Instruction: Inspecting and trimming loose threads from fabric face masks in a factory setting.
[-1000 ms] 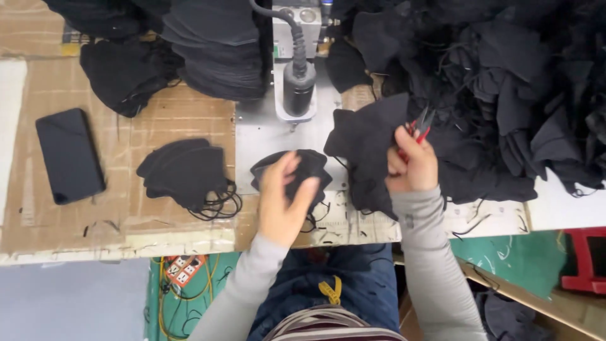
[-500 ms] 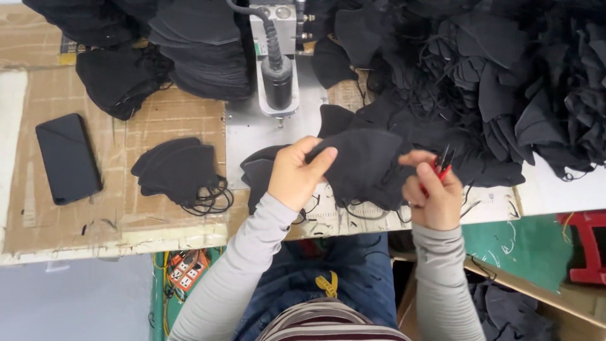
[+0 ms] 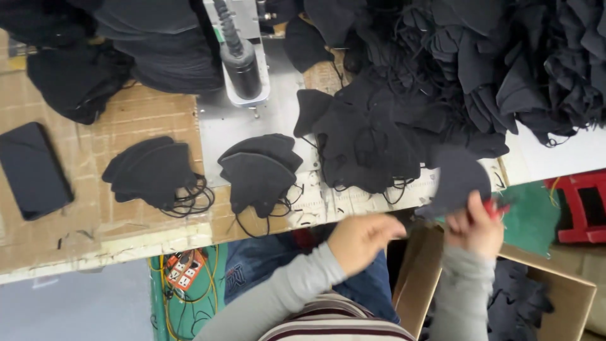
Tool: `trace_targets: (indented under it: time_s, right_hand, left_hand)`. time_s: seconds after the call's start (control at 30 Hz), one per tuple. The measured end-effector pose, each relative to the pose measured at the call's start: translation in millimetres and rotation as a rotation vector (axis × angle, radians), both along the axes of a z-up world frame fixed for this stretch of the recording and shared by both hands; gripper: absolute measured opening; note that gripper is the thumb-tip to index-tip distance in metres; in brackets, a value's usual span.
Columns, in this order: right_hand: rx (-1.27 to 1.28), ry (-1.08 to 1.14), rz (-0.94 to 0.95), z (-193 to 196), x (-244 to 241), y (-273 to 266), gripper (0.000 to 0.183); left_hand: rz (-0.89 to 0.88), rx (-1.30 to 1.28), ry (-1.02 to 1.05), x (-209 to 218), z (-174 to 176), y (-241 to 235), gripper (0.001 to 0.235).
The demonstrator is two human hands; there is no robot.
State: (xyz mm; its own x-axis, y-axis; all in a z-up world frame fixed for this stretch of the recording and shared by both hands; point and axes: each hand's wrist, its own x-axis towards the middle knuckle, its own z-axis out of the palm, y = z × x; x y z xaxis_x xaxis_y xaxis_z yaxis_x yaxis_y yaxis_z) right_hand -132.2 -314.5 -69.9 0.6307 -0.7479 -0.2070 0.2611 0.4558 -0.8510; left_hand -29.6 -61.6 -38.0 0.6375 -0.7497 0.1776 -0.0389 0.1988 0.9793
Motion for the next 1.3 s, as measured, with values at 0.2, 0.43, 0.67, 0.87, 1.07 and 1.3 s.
trace_targets:
  time_s: [0.2, 0.43, 0.67, 0.87, 1.07, 1.3]
  right_hand:
    - [0.137, 0.539, -0.431, -127.6, -164.9, -65.0, 0.018]
    - [-0.482, 0.883, -0.358, -139.9, -182.7, -95.8, 0.024]
    - [-0.906, 1.072, -0.157, -82.0, -106.4, -76.7, 0.033]
    - [-1.128, 0.657, 0.227, 1.6, 107.1, 6.3, 0.045]
    - [-1.417, 0.859, 0.306, -14.4, 139.5, 14.7, 0.048]
    - [-1.504, 0.556, 0.322, 21.6, 137.3, 34.5, 0.044]
  left_hand:
    - [-0.353, 0.125, -0.228, -68.8, -40.9, -4.0, 0.013]
    - [-0.295, 0.383, -0.48, -38.3, -60.2, 42.7, 0.015]
    - [-0.161, 0.365, -0.357, 10.7, -9.2, 47.4, 0.016]
    - [0.231, 0.357, -0.484, 37.9, 3.3, 40.5, 0.01]
    - [0.291, 0.466, -0.724, 70.3, -17.2, 6.2, 0.033]
    - [0.208, 0.611, -0.743, 75.6, -31.8, 1.8, 0.036]
